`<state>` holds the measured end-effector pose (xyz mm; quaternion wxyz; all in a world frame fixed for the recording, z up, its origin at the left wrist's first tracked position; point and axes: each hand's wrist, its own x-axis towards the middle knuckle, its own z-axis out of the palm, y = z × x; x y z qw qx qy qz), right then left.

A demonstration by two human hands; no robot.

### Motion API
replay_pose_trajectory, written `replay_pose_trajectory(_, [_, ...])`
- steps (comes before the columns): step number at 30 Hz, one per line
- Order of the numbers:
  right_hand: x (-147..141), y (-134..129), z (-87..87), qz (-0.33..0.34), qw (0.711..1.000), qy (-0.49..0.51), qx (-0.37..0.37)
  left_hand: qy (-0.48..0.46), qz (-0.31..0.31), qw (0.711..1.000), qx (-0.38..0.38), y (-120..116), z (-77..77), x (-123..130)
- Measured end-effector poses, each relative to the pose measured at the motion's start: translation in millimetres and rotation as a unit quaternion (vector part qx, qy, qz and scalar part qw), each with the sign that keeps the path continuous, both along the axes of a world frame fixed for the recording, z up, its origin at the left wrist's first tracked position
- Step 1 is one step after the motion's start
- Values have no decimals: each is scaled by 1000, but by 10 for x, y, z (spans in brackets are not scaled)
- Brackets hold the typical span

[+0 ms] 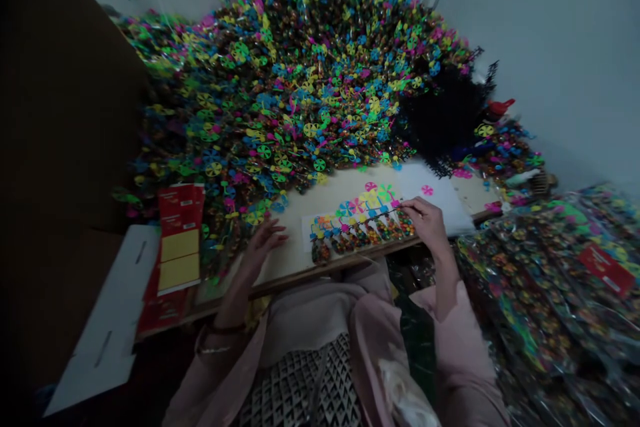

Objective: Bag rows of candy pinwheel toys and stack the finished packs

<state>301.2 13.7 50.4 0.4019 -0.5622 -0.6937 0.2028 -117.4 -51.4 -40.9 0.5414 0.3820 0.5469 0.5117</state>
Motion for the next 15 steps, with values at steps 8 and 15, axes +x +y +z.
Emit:
replay_pose_trajectory(8, [91,-213,1626,-10,975,-176,137,-8,-71,997,-2,-164,-74,430])
replay_pose_trajectory(15, [-993,-485,1288,144,912,-381,47,-15,-91,996,-22,-242,-44,399])
